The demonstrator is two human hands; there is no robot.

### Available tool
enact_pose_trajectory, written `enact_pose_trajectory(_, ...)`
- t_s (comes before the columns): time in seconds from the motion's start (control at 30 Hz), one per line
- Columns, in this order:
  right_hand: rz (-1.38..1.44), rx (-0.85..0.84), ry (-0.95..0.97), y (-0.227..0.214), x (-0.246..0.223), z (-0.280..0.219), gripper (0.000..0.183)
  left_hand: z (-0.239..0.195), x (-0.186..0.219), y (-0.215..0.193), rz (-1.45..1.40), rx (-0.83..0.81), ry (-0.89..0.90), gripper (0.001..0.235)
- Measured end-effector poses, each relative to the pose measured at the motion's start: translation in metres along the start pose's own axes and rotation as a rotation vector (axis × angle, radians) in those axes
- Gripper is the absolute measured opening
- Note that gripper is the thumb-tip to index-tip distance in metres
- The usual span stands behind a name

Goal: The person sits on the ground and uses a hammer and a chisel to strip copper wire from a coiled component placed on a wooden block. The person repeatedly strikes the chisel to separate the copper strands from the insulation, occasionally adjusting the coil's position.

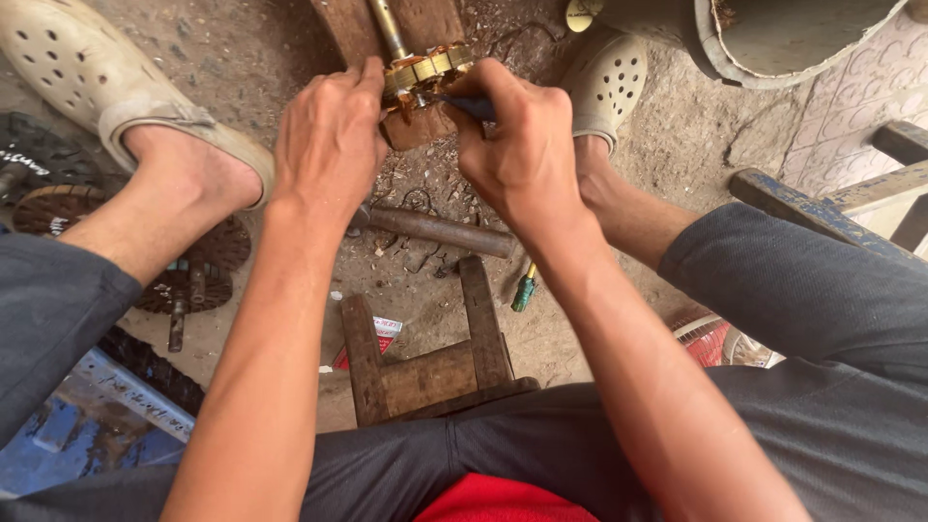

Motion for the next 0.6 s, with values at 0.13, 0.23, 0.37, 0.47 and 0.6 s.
enact_pose_trajectory(0.13, 0.012, -0.007, -0.026, -0.001, -0.003, 0.003, 0.014, 0.004, 0.008, -0.018, -0.061, 0.082, -0.027, 0.052)
enact_pose_trajectory(0.23, -0.029, -0.031, -0.034, 0.004, -0.012, 0.004, 0.013, 0.002, 0.014, -0.03, -0.219, 0.055, -0.096, 0.048)
enact_pose_trajectory(0.37, -0.13, -0.066, 0.036, 0.008, -0.017, 0.008, 0.013, -0.007, 0.017, -0.036, -0.454, 0.023, -0.205, 0.057)
enact_pose_trajectory(0.47, -0.014, -0.058, 0.042, 0.003, -0.014, 0.01, 0.009, -0.01, 0.016, -0.033, -0.508, 0.054, -0.232, 0.063)
enact_pose_trajectory(0.6, 0.087, 0.006, -0.064, -0.003, -0.008, 0.004, 0.014, -0.013, 0.012, -0.02, -0.56, 0.037, -0.3, 0.06)
Point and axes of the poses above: each hand's wrist, its own z-axis towards the middle knuckle, its own y-axis out of the palm, x = y × z, the point moved 4 cm from there along z, towards the middle knuckle, and after that the axes turned 1 degree about -y, right-handed, at the moved point
